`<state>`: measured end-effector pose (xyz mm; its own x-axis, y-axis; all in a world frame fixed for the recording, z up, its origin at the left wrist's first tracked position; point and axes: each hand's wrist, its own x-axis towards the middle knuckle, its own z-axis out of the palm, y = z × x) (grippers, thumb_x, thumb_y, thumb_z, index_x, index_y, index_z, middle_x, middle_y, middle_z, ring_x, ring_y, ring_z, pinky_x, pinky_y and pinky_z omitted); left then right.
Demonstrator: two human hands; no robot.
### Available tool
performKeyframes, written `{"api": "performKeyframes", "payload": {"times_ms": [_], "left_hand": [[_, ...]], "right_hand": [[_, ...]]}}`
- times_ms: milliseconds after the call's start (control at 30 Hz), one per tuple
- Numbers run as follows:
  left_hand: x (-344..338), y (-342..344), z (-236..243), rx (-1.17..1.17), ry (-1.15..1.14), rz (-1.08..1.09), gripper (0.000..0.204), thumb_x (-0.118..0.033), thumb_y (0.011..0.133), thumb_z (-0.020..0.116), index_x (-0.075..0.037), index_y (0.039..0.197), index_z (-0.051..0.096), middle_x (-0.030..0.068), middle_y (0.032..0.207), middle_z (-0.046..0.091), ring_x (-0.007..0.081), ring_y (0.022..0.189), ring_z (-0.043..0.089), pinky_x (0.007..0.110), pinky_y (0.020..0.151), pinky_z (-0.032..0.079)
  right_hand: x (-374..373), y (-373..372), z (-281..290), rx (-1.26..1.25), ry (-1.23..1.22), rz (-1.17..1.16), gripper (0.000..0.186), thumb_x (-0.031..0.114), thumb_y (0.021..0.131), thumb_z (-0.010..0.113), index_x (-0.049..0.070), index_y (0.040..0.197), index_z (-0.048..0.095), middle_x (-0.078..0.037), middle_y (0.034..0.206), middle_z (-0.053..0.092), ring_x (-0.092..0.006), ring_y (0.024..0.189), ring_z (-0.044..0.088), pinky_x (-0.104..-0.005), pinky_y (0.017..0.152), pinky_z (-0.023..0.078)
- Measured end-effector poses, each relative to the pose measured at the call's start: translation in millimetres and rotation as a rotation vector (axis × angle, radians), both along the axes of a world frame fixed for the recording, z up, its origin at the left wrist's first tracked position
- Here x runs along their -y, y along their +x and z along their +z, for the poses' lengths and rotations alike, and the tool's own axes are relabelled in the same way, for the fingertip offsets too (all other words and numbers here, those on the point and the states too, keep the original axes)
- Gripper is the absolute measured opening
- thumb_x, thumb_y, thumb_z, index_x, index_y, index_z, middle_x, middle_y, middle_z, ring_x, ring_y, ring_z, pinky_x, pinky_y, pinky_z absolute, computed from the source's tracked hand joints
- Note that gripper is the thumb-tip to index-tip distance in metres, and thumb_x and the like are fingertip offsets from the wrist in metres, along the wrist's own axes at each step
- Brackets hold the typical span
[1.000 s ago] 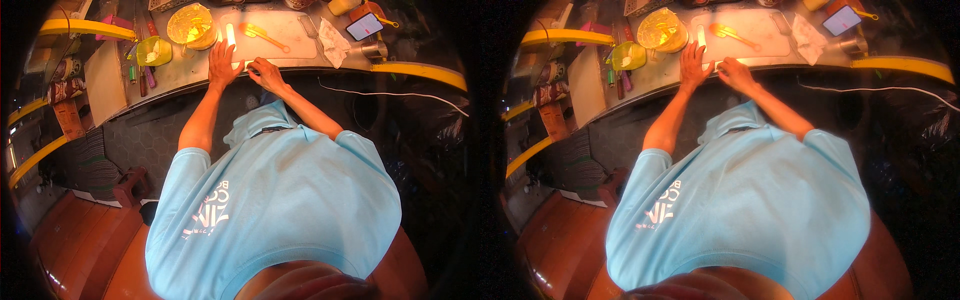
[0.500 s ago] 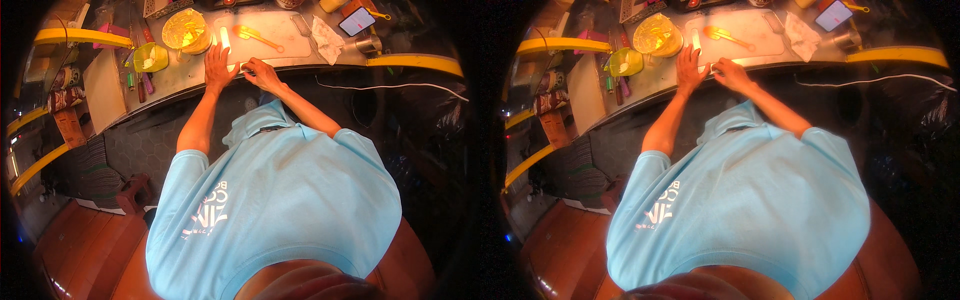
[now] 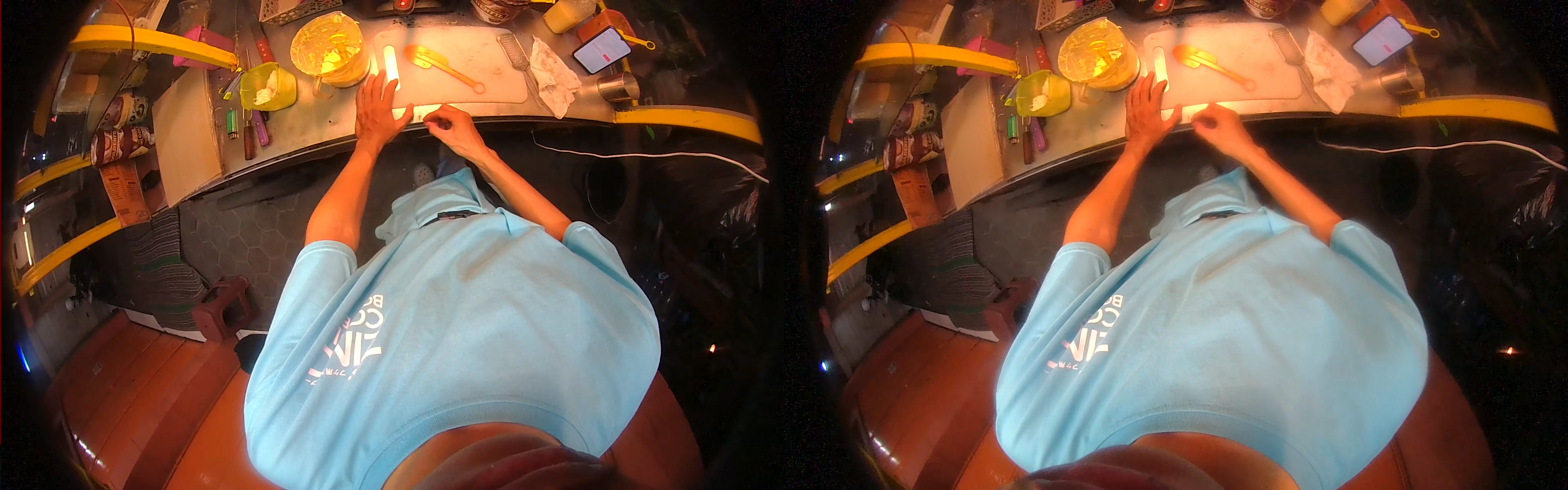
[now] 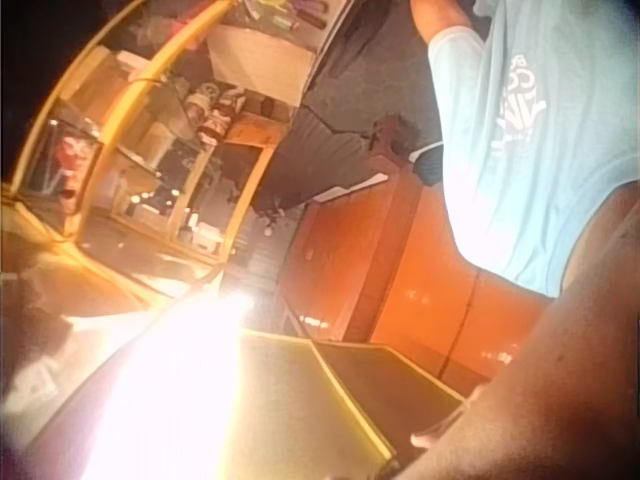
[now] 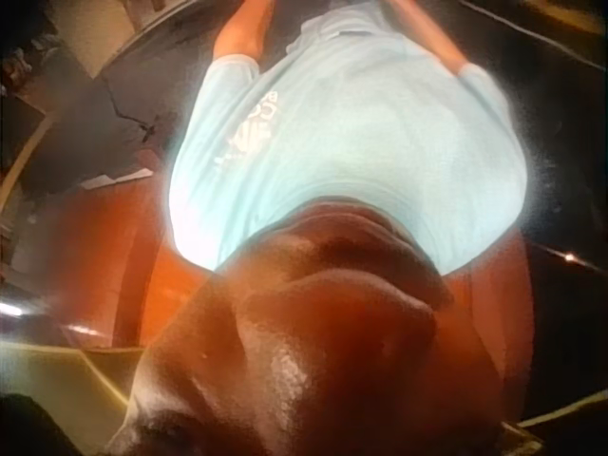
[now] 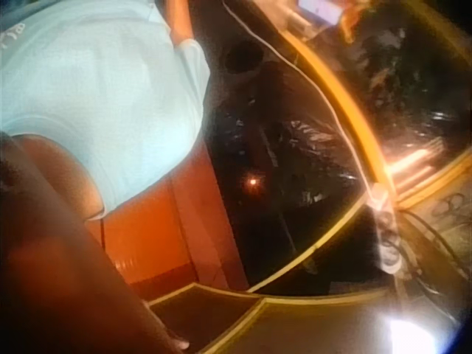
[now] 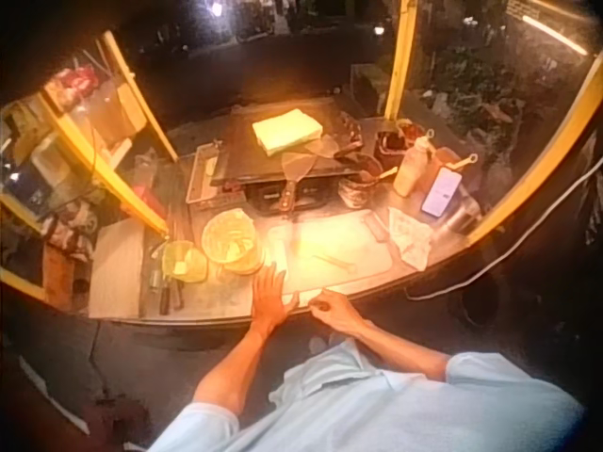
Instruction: The person handles a wrapped item and a lighter by hand, then toasts bread on a griddle, flipping and turning the bread slices using spatulas.
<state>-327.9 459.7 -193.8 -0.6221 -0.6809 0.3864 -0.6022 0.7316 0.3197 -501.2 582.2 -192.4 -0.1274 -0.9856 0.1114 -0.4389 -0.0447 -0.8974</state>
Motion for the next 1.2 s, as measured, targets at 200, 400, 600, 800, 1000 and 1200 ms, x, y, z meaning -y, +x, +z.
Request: {"api": "performKeyframes", "payload": {"times_ms": [200, 400, 600, 800, 1000, 1200], "left_hand": [[-1, 1, 3, 0.025, 0.007, 0.007, 0.060, -0.039, 0.081, 0.070, -0.009, 0.130, 0.053, 0.0169, 0.145, 0.043, 0.0351, 0.138, 0.036, 0.050, 0.114, 0.027], [0, 2, 2, 0.021, 0.010, -0.007, 0.060, -0.040, 0.082, 0.069, -0.009, 0.131, 0.053, 0.0178, 0.146, 0.042, 0.0355, 0.139, 0.035, 0.050, 0.115, 0.026], [0, 0, 2, 0.020, 0.000, -0.008, 0.060, -0.039, 0.082, 0.069, -0.009, 0.131, 0.053, 0.0178, 0.147, 0.042, 0.0355, 0.139, 0.035, 0.049, 0.115, 0.025], [0, 0, -2, 0.002, -0.002, 0.002, 0.061, -0.039, 0.080, 0.070, -0.010, 0.131, 0.053, 0.0165, 0.145, 0.043, 0.0347, 0.138, 0.036, 0.050, 0.115, 0.026], [-1, 2, 0, -0.009, -0.019, 0.002, 0.060, -0.039, 0.080, 0.071, -0.010, 0.129, 0.053, 0.0162, 0.145, 0.044, 0.0347, 0.138, 0.037, 0.051, 0.114, 0.027], [-2, 4, 2, -0.002, 0.001, 0.009, 0.058, -0.038, 0.080, 0.071, -0.009, 0.128, 0.055, 0.0170, 0.144, 0.044, 0.0356, 0.137, 0.037, 0.051, 0.114, 0.027]], "right_hand": [[-3, -18, 3, 0.412, 0.293, -0.109, 0.017, 0.013, 0.091, 0.063, 0.002, 0.100, 0.073, -0.003, 0.089, 0.071, -0.0082, 0.068, 0.056, -0.0233, 0.060, 0.046], [3, -25, 3, 0.326, 0.320, -0.024, 0.018, 0.012, 0.092, 0.061, 0.002, 0.103, 0.072, -0.003, 0.091, 0.070, -0.0091, 0.072, 0.058, -0.0238, 0.061, 0.048], [15, -6, 0, 0.108, 0.145, 0.045, 0.020, 0.012, 0.086, 0.063, 0.002, 0.101, 0.071, -0.015, 0.098, 0.069, -0.0260, 0.089, 0.067, -0.0356, 0.082, 0.052], [13, 1, 0, -0.104, 0.082, 0.035, 0.023, 0.012, 0.086, 0.058, 0.002, 0.103, 0.070, -0.014, 0.091, 0.065, -0.0269, 0.080, 0.063, -0.0371, 0.074, 0.049], [15, -3, 0, -0.144, 0.134, 0.103, 0.022, 0.011, 0.087, 0.058, 0.000, 0.101, 0.070, -0.013, 0.085, 0.066, -0.0251, 0.075, 0.062, -0.0370, 0.074, 0.049], [9, -26, 13, 0.324, 0.424, 0.027, 0.021, 0.011, 0.092, 0.053, 0.002, 0.099, 0.071, -0.001, 0.079, 0.063, -0.0085, 0.070, 0.056, -0.0247, 0.062, 0.048]]}}
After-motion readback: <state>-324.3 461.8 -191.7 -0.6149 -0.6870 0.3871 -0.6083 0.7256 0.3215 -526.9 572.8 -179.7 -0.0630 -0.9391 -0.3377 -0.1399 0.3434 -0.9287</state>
